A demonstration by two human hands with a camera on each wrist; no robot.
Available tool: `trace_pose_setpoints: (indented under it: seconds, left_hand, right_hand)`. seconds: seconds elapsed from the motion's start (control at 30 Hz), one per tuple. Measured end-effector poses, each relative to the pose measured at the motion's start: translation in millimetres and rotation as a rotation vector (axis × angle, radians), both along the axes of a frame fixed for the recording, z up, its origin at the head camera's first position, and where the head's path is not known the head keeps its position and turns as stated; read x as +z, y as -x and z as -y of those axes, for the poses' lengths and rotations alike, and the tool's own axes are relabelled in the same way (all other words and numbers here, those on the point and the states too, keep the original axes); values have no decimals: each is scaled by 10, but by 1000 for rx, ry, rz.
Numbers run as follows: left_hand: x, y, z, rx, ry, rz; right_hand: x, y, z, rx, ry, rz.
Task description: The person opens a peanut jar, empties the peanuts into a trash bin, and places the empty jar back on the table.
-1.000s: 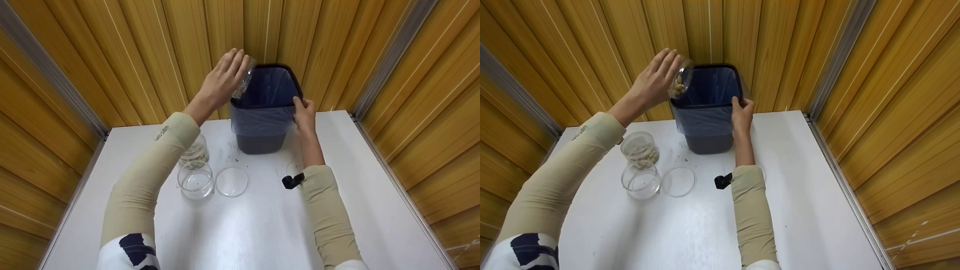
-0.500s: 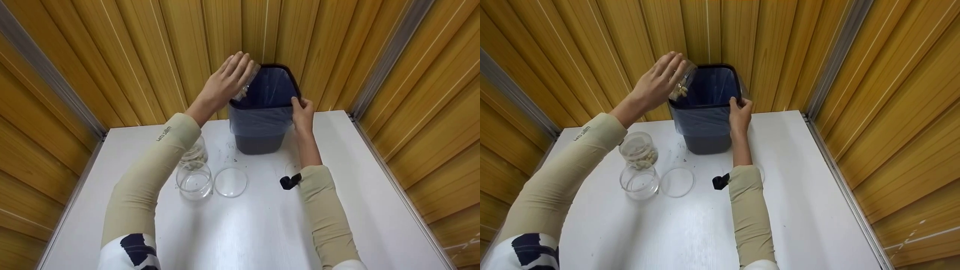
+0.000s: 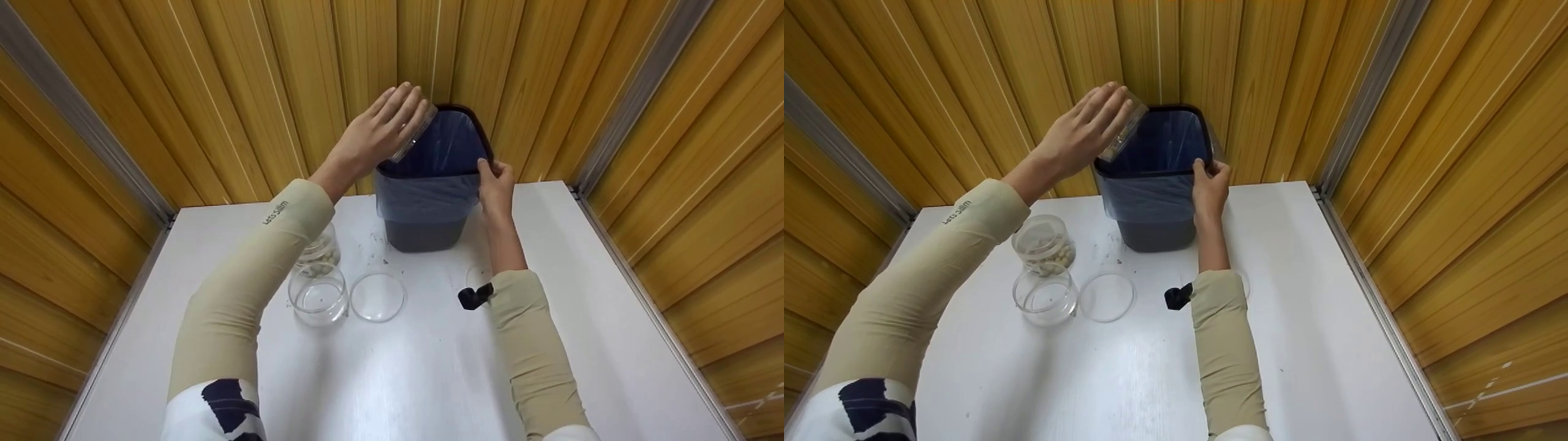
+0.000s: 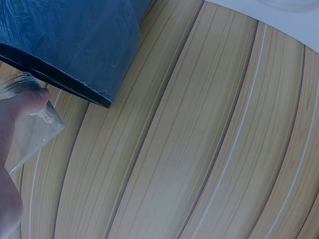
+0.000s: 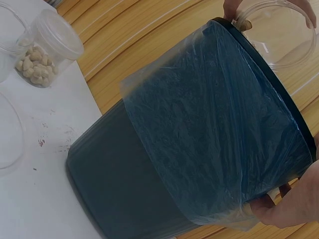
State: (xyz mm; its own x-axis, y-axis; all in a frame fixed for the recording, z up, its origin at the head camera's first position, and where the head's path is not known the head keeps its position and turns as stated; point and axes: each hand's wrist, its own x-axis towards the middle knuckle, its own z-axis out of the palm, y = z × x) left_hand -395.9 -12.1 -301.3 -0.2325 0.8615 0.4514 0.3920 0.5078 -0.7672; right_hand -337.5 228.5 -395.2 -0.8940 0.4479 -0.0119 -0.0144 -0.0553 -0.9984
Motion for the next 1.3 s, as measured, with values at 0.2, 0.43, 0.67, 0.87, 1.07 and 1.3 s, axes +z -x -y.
trace_pose_setpoints:
  seconds: [0.2, 0.43, 0.67, 0.87, 1.07, 1.3]
  left_hand:
    - [-27, 8, -25, -51, 34, -64]
    - [-76, 19, -1, -100, 76, -123]
    - [-40, 44, 23, -126, 66, -136]
    - [-14, 23, 67, -93, 44, -91]
    - [17, -46, 92, 17, -197, 297]
    - [153, -108, 148, 117, -637, 727]
  right_hand:
    - [-8, 8, 26, 19, 33, 1]
    - [-21, 20, 65, 43, 65, 7]
    - [5, 29, 68, 45, 72, 14]
    - [9, 32, 71, 39, 70, 25]
    - [-1, 22, 68, 43, 70, 25]
    - [12, 40, 48, 53, 46, 9]
